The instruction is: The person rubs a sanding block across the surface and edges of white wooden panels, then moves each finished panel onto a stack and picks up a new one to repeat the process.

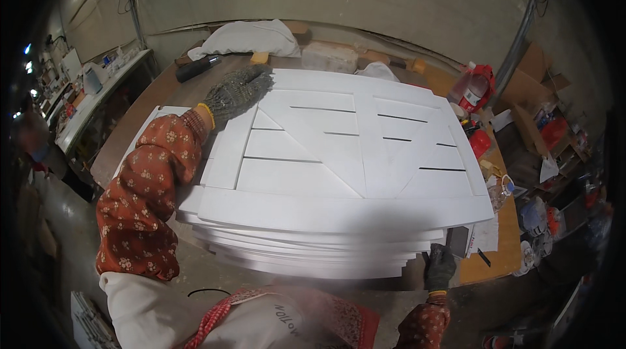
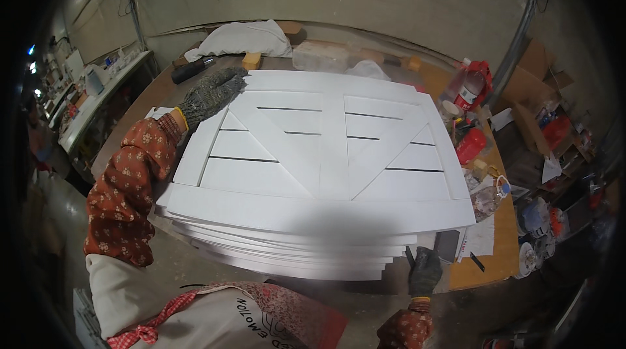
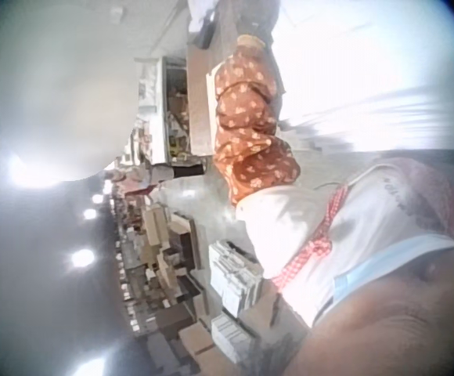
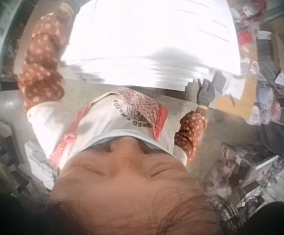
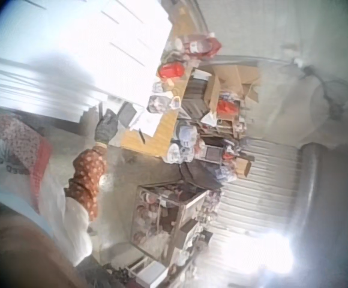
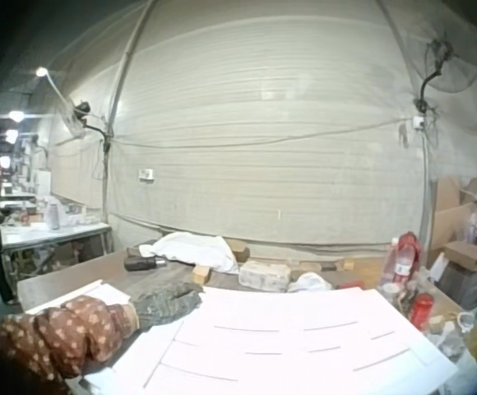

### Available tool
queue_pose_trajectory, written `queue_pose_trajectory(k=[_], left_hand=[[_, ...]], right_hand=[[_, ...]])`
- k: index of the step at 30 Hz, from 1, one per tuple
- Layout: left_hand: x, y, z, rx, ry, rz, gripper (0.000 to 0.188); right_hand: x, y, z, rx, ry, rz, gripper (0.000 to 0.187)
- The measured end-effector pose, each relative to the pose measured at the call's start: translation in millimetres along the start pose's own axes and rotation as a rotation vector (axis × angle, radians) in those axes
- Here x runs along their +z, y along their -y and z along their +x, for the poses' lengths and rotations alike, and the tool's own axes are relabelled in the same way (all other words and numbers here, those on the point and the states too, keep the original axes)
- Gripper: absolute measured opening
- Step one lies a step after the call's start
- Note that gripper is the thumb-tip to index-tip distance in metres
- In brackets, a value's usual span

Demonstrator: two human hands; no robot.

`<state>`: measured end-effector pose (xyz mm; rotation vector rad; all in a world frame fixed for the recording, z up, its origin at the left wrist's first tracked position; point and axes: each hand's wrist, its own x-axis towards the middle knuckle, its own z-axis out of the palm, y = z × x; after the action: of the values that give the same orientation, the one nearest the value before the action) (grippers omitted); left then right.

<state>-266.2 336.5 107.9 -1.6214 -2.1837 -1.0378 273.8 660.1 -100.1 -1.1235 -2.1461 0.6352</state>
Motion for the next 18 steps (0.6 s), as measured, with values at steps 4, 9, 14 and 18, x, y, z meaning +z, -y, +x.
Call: queue_pose_trajectory(k=[4,9,14,18], left_hand=[[0,-2,4,-0.336,-0.13,-0.791,0.025],[-45,51,-16,-0.136,0.233,-1.227,0.041],[-33,-20,-6,-0.177,0.04,-0.23,0.037],[-30,18,2,-0.111,0.043,-0.3,0.035]], right_hand=[[9,26,-14,-0.374,-0.066,-0.367,0.016],[18,34,16,-0.353,0.245,-0.576,0.028],[15,46,53,-0.102,0.424,-0.527,0.038],[5,65,70,0.034,0.479,-0.558,0.034]])
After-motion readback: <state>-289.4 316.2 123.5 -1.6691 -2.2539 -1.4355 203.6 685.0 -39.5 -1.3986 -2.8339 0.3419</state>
